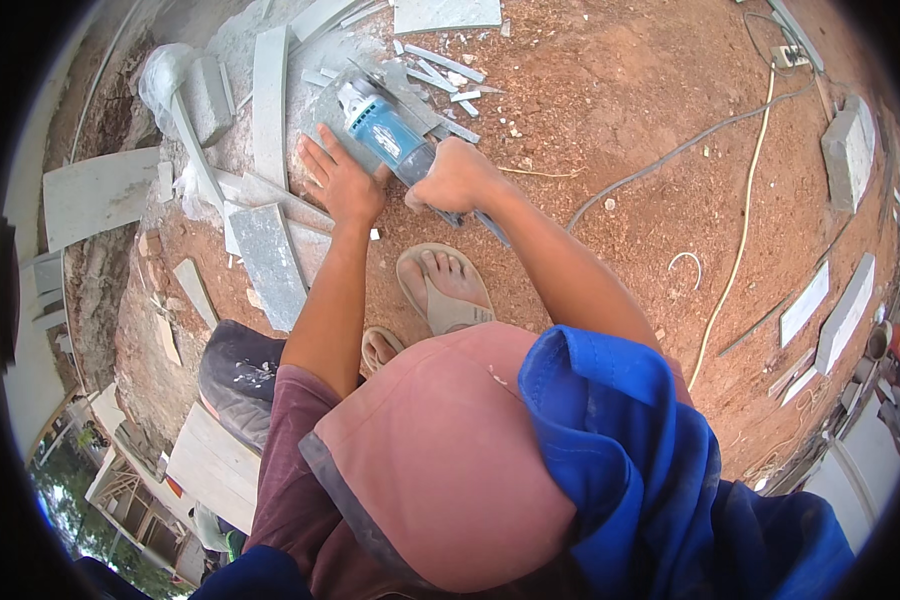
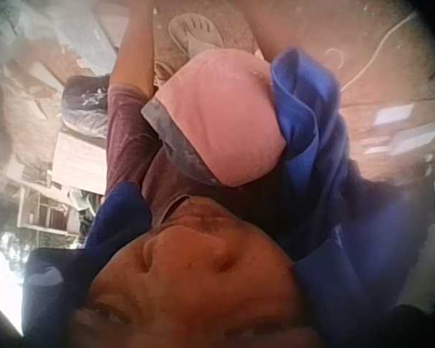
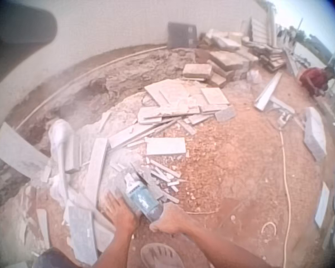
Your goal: The person uses an angle grinder to cut rectangular ceramic tiles on a dirt construction site. They hold the tile with one hand and guide the grinder with the other, creating dust as they cut. After cutting, the person picks up the pieces and walks toward a building interior.
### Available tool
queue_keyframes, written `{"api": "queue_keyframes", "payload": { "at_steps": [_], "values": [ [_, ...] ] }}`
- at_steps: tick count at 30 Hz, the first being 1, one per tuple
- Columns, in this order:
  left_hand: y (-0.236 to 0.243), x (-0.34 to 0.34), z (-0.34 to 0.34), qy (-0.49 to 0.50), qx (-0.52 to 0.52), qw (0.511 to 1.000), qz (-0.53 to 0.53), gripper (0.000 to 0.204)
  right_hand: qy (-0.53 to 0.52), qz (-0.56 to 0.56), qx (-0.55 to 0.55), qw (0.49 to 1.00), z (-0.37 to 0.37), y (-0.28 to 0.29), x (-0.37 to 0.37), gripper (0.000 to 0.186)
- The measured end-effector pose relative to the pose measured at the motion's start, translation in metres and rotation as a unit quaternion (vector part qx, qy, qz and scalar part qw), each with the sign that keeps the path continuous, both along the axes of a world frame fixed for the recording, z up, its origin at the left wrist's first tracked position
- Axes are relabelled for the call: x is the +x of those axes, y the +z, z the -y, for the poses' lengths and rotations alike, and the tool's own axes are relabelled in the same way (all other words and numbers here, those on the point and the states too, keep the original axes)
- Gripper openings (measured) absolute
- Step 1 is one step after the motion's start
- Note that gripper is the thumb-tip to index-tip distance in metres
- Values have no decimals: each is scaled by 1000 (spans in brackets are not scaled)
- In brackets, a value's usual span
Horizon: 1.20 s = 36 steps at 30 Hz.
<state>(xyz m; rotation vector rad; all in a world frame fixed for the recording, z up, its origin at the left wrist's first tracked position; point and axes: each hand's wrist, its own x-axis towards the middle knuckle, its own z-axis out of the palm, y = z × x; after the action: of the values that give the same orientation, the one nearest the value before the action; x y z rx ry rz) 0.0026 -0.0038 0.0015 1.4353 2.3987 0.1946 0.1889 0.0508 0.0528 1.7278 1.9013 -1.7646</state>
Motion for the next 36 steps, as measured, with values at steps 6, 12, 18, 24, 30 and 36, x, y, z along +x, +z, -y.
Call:
{"api": "queue_keyframes", "payload": {
  "at_steps": [6, 12, 18, 24, 30, 36],
  "values": [
    [1, -1, -2, 3, -5, 1000, -4, 133, 2, -4, 8, 1000, 0, 4, -1, 47],
    [0, 0, -3, 2, -3, 1000, -7, 132, 8, 7, 17, 1000, -5, 0, -5, 49],
    [-3, -2, -2, 0, 4, 1000, -8, 131, 14, 6, 8, 1000, -6, -1, -5, 51],
    [-5, -2, -1, -3, 13, 1000, -5, 129, 3, -2, 16, 1000, 1, -6, 2, 48],
    [-6, -2, -1, -1, 15, 1000, -9, 129, 8, 8, 4, 1000, -2, -1, -1, 48],
    [-3, -1, -3, 2, -1, 1000, -8, 131, 14, 11, 21, 1000, -5, -2, -5, 51]
  ]
}}
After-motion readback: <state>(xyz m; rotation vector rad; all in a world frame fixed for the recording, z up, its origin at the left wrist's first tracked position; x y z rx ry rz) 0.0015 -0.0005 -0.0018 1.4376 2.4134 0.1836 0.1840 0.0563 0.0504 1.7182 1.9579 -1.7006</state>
